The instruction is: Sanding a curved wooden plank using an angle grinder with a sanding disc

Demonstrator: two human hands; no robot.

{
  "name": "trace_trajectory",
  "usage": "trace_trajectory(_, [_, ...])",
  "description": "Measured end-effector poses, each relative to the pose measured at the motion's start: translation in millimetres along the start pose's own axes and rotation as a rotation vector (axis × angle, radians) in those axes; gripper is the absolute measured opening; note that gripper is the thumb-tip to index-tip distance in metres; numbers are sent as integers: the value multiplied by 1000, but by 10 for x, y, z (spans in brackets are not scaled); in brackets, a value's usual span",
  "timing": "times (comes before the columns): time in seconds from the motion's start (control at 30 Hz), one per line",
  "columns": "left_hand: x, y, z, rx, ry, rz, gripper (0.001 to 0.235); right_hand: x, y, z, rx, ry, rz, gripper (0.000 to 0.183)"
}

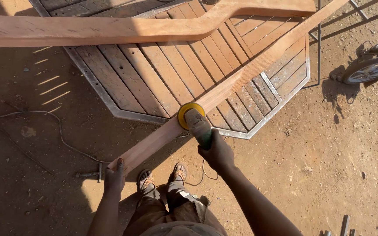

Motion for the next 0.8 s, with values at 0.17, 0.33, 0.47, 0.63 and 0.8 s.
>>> trace_trajectory(0.17, [-170,-1,-121,51,77,-41,67,359,-313,-240,94,287,-170,62])
trace_trajectory(0.33, [-337,-11,-226,59,99,-153,67,-79,118,131,37,108,-143,55])
trace_trajectory(0.47, [-284,-32,-268,88,180,-194,72,-698,666,634,-171,-57,-21,61])
trace_trajectory(0.63, [-444,13,-408,120,169,-84,70,-938,1010,895,-391,-115,7,63])
trace_trajectory(0.8, [-609,16,-531,111,186,-205,64,-157,426,391,-135,-50,22,52])
Point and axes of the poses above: each hand's wrist, its own z-axis towards the middle knuckle, its own y-axis out of the back of the hand, x = y × z, the point moved 9 cm from there along z, towards the middle knuckle, and after that the axes turned 1 degree about -z, right-handed, at the moved point
